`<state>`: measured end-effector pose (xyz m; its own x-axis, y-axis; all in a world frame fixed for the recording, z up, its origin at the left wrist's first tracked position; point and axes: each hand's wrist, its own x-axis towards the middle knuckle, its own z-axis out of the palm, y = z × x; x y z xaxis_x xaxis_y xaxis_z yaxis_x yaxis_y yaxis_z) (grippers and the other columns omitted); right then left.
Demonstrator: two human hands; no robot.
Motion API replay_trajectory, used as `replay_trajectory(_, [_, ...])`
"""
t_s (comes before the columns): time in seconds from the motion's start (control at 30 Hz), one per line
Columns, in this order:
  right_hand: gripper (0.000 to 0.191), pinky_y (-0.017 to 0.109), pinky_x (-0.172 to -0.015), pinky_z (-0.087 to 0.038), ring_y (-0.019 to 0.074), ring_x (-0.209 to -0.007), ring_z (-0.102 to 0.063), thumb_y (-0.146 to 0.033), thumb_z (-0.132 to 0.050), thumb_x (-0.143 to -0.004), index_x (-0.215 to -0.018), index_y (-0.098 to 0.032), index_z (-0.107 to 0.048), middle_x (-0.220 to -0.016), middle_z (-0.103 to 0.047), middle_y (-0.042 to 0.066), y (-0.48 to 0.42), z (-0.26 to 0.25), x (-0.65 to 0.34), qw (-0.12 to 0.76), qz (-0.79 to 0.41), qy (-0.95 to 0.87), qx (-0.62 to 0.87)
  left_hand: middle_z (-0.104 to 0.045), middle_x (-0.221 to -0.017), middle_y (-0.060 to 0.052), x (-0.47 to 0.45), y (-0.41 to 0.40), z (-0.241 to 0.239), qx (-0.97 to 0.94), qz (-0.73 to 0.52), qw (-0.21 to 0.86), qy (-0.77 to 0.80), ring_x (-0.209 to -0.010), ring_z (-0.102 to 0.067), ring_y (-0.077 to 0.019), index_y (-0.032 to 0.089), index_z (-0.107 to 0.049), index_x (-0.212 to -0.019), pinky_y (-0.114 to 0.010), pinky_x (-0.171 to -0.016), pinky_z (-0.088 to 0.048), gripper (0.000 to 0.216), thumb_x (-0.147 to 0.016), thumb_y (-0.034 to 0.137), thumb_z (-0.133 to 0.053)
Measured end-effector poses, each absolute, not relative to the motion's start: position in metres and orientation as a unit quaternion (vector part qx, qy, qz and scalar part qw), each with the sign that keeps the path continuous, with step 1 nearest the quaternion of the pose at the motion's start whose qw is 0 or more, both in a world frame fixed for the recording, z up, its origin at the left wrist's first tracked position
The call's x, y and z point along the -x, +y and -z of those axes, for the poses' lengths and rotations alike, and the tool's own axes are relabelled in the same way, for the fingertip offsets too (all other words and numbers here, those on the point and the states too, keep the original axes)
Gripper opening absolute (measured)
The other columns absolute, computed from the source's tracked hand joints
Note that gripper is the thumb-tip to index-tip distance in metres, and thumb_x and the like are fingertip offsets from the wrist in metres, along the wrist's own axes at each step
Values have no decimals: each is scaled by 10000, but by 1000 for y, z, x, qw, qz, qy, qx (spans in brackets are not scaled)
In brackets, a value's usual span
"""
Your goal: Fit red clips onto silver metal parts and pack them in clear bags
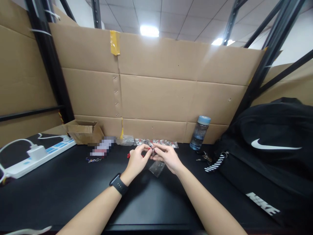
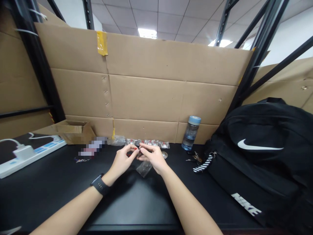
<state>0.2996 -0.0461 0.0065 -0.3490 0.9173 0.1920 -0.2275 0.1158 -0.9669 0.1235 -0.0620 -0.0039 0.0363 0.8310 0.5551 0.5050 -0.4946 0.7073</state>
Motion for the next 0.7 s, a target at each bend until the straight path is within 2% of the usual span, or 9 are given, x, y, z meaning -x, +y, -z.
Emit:
replay_trajectory(0.2, [724,436,-918,-582,237,-855,-749,-277,-916,-572,-1255,-245,-676,-1221,-707,78,-48,-8,-301,469,-547,-617,317,-744,-916,-16,-125,-64,3,-701,-511,161,470,-913,-702,-199,234,-647,-905,-308,-792,-493,126,-910,327,-562])
replay_trajectory(0.33, [637,420,-876,-607,218,-824,-747,-363,-854,-689,-1279,-215,-662,-1090,-746,83,-44,-5,-301,479,-568,-595,307,-739,-924,-26,-126,-62,5,-699,-516,174,464,-900,-703,-202,229,-636,-925,-306,-792,-501,160,-930,360,-545])
replay_trajectory(0.43, [625,409,-829,-629,211,-815,-749,-413,-800,-757,-1326,-219,-624,-1069,-737,84,-42,-3,-300,480,-585,-578,305,-738,-953,-30,-126,-62,7,-703,-516,171,459,-899,-700,-199,232,-647,-946,-300,-806,-503,166,-932,362,-544])
replay_trajectory(0.6, [573,443,-914,-599,181,-834,-732,-424,-786,-772,-1300,-251,-645,-1204,-692,70,-46,-6,-298,479,-589,-575,306,-739,-942,-27,-127,-64,5,-711,-503,146,469,-914,-694,-209,237,-671,-920,-324,-845,-493,158,-920,350,-559])
replay_trajectory(0.7, [646,454,-941,-572,210,-881,-728,-364,-846,-707,-1307,-243,-639,-1165,-714,70,-46,-7,-301,463,-581,-600,296,-733,-961,-26,-127,-66,2,-721,-486,141,473,-935,-686,-217,243,-657,-929,-349,-873,-478,138,-913,338,-558])
